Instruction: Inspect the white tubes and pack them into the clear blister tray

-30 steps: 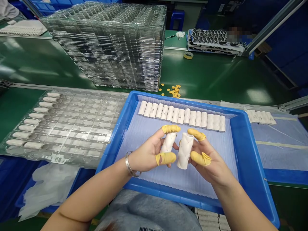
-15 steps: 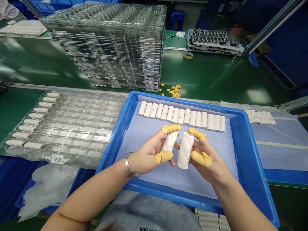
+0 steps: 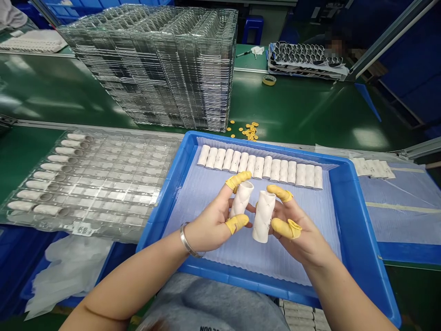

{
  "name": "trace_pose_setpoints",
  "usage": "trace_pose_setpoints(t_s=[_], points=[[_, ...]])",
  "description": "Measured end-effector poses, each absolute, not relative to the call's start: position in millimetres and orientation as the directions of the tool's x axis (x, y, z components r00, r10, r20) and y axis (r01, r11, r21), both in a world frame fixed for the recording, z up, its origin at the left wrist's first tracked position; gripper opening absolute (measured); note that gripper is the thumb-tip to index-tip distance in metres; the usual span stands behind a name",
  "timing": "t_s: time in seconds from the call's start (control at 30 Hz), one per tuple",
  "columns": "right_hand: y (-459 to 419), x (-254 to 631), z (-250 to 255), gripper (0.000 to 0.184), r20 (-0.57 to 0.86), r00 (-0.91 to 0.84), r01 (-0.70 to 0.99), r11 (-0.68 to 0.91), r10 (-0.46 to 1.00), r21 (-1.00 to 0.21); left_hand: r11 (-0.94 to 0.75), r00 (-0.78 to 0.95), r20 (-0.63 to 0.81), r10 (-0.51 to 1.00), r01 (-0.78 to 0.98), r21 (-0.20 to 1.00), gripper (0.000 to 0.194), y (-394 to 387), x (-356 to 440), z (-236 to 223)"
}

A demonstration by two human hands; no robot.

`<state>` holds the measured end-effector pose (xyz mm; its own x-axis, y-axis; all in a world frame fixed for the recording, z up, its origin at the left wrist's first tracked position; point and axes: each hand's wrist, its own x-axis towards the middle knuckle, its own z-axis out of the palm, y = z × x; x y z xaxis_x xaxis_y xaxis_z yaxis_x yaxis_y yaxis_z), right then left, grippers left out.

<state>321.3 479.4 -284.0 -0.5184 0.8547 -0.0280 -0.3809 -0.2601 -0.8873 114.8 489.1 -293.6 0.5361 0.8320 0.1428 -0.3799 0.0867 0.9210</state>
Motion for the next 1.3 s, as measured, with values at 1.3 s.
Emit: trace_pose_setpoints(t_s=[1.3], points=[[480.6,325.4,-286.9,0.052,-0.039,-0.535,-0.404,-0.296,0.844,-0.866,0.288,0.586,0.045,0.809,-0.462,0.839,0.064,498.7,108.2,-297.3]])
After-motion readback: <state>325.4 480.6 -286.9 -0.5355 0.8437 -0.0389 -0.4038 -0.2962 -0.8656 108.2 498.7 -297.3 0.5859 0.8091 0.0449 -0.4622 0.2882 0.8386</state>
